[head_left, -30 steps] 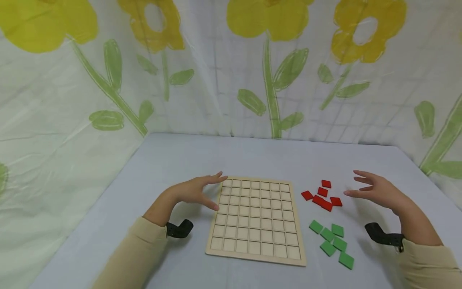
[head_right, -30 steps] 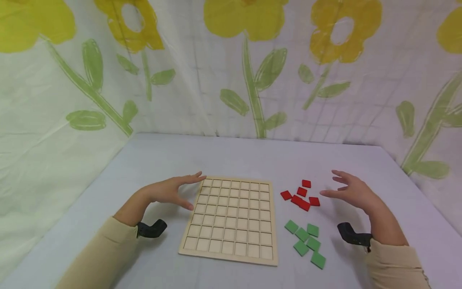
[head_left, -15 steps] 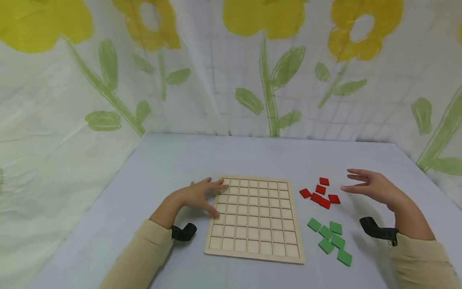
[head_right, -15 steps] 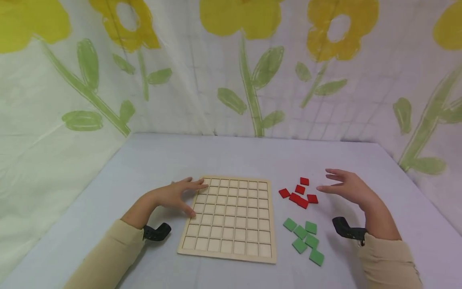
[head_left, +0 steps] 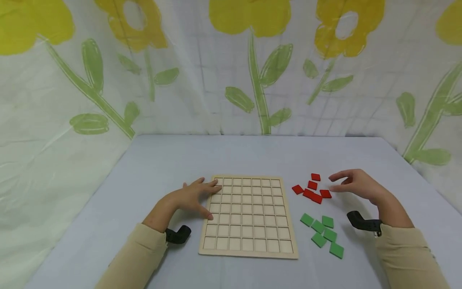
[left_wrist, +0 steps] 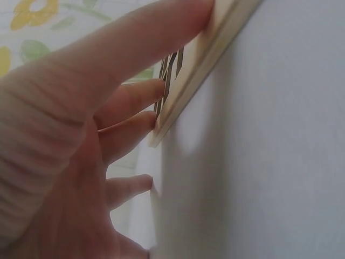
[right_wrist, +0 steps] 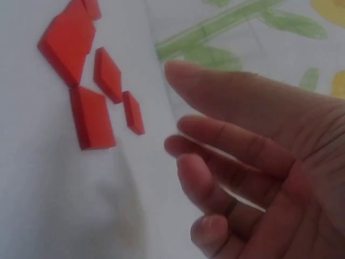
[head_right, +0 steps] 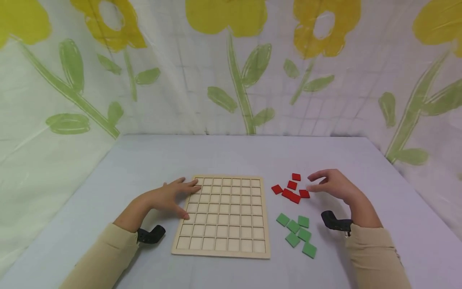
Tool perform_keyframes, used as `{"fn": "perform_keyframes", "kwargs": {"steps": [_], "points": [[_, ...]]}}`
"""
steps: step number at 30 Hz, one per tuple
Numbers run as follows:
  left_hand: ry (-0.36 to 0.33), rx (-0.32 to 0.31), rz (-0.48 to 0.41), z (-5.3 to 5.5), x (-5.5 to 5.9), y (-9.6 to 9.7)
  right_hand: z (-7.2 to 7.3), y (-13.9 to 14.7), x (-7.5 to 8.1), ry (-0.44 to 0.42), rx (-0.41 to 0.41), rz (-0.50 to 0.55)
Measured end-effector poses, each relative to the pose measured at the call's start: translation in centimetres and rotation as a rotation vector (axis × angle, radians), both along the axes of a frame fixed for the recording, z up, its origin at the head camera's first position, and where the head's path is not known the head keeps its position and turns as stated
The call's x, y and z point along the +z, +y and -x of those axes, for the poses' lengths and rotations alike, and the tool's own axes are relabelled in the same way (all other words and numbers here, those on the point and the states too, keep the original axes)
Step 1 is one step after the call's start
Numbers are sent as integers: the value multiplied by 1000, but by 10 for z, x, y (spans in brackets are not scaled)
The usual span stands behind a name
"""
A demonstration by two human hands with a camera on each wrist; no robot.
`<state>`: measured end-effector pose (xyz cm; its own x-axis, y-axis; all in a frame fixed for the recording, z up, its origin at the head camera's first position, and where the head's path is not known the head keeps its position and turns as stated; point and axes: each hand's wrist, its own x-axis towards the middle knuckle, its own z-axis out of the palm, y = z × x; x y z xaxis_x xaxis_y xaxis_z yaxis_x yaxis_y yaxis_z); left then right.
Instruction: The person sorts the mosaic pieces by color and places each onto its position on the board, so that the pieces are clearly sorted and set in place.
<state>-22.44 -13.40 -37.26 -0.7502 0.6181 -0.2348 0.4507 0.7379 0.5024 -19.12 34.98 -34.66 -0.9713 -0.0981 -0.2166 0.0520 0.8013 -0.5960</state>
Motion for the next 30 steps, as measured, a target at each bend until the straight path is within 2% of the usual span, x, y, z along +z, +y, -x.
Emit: {"fn": "perform_keyframes", "kwargs": {"steps": [4,13,16,22,30], "points": [[-2,11,-1,0,-1,0,3,8,-13,-14,38,80],[-3,30,13,-2,-2,1,4,21,-35,-64,51,261],[4,31,16,-1,-3,1,3,21,-37,-55,63,259],[5,29,18,-1,-4,3,0,17,-39,-20,77,190],[0,34,19,-1,-2,2,3,17,-43,47,101,161]]}}
